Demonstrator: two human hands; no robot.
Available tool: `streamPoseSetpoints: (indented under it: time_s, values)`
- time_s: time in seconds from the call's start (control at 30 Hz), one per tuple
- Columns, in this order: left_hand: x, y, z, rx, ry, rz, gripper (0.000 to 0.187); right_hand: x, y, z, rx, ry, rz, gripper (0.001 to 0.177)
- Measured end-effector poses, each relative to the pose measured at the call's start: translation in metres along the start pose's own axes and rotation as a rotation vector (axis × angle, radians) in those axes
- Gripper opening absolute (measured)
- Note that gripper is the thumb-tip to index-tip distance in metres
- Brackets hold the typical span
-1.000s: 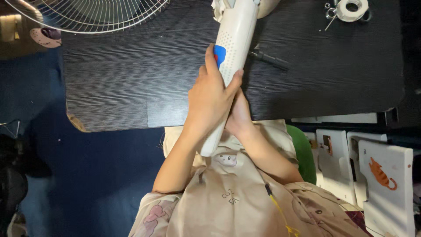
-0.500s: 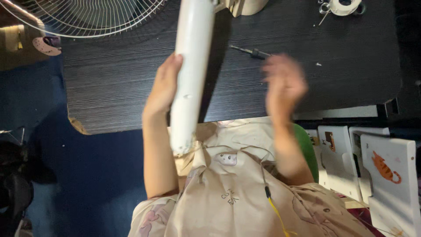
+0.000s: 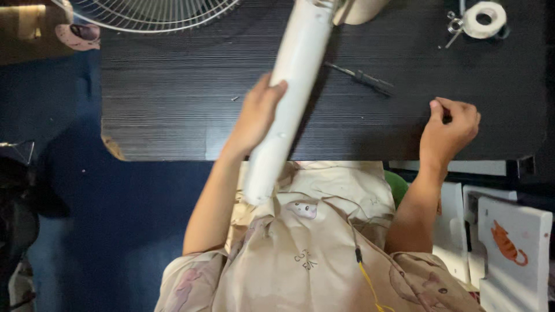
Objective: The person removes the front grille and fan blades from a standing fan, then uses a screwdriver to loosen and remove screws from the fan's neck and motor housing. The components are separated and placed on the table.
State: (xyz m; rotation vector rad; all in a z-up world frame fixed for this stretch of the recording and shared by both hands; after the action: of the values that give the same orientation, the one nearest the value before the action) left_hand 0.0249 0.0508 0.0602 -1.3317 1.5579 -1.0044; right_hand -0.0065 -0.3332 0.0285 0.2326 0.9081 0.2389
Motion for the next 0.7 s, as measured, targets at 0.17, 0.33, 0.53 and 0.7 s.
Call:
streamPoseSetpoints:
  time_s: [0.17, 0.33, 0.53, 0.7]
  values:
    - [0.036, 0.005, -0.003, -0.047, -0.002, -0.14, 0.059, 0.01, 0.054, -0.019, 0.1, -0.048, 0.473, 0.01]
    - [0.05, 0.002, -0.019, -0.144, 0.08, -0.33, 0.063, 0.036, 0.13, -0.011, -0.351, 0.369, 0.539, 0.019]
    - [0.004, 0.001, -0.018, -0.495, 0.259, -0.668, 0.067, 0.085, 0.238, -0.001, -0.731, 0.575, 0.415, 0.02]
    - [-0.018, -0.02, -0.033, -0.487, 0.276, -0.948, 0.062, 0.117, 0.284, 0.003, -0.783, 0.631, 0.455, 0.02]
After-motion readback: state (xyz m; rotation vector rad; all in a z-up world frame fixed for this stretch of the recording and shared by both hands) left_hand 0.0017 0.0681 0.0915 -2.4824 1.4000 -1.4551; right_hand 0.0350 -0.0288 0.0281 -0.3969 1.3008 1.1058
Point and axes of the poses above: each hand's wrist, its own z-axis towards the middle knuckle, its own x-axis out of the palm, y = z × x, the point moved 3 cm from there along z, towards the middle knuckle, and after that the axes turned 12 degrees about -x, right-handed, at the moved point
